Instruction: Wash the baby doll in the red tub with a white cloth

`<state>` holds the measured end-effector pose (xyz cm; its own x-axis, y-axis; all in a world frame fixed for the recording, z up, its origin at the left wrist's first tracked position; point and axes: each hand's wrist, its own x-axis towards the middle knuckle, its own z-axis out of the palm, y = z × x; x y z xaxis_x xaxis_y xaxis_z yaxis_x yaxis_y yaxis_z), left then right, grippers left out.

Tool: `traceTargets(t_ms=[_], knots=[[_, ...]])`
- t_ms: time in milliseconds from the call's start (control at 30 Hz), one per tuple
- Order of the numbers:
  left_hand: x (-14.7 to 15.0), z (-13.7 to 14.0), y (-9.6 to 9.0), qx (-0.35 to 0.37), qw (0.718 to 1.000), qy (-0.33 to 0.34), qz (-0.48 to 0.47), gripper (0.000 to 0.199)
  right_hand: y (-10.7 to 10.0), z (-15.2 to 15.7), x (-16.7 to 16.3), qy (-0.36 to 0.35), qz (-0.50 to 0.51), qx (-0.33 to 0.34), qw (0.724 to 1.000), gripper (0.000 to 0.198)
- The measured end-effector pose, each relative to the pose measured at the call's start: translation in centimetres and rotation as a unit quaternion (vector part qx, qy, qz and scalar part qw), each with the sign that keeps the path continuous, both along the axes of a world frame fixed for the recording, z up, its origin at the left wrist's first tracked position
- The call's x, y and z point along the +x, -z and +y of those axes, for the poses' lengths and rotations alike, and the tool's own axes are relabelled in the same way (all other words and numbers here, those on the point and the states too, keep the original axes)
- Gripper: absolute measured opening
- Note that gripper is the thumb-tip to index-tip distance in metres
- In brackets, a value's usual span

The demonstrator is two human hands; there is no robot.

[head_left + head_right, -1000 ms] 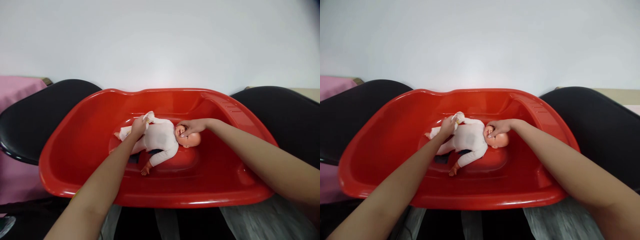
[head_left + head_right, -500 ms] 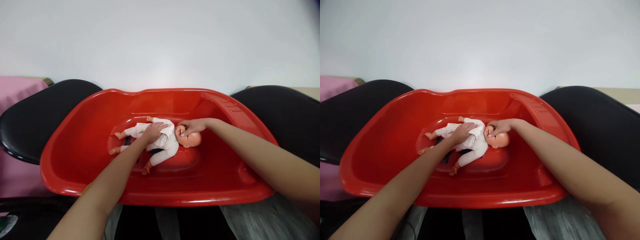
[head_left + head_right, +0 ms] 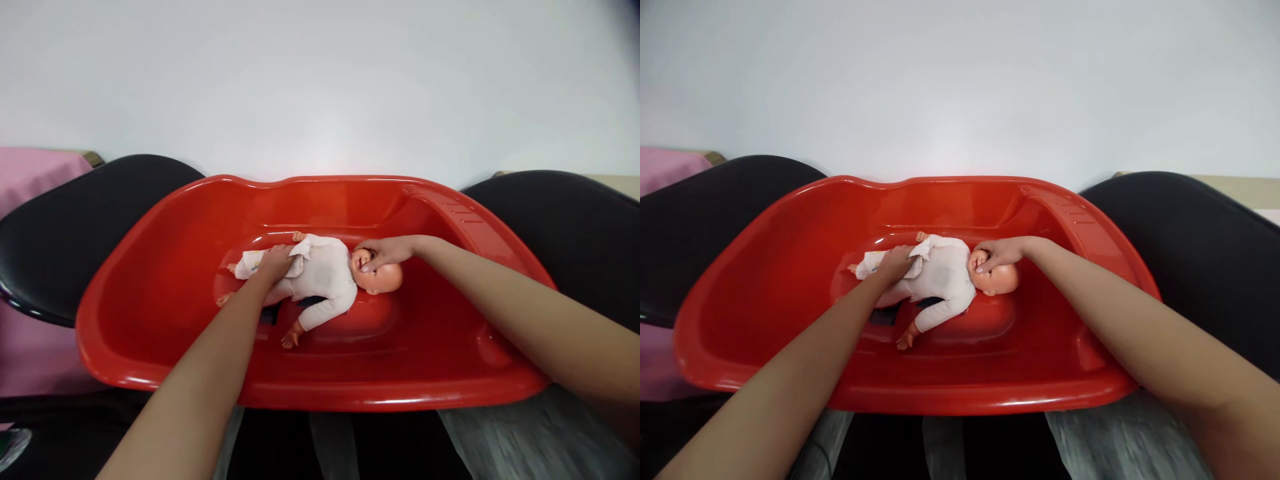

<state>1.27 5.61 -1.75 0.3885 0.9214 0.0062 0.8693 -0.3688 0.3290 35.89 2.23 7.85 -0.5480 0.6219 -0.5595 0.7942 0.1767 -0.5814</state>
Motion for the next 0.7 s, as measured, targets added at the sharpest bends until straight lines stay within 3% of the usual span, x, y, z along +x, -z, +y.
traceTargets(t_ms=[133,433,567,700], knots=[[-2.1,-0.3,0.5,0.039,0.998,-0.031,0.042,0.039,-0.2,-0.2,0.0,0.002,0.007,-0.001,1.0,0.078],[-4.4,-0.7,1.8,0.062,0.973,-0.202,0.095,0.037,-0.3,-0.1,0.0,-0.001,0.002,0.001,1.0,0.076],[-2.3,-0.6,0.1,0.086,0.975,-0.196,0.061,0.035,-0.6,-0.3,-0.2,-0.003,0.018,-0.008,1.0,0.072],[1.5,-1.2,-3.4,0.121,0.983,-0.135,-0.024,0.037,-1.1,-0.7,-0.7,-0.002,0.03,-0.018,0.999,0.07]])
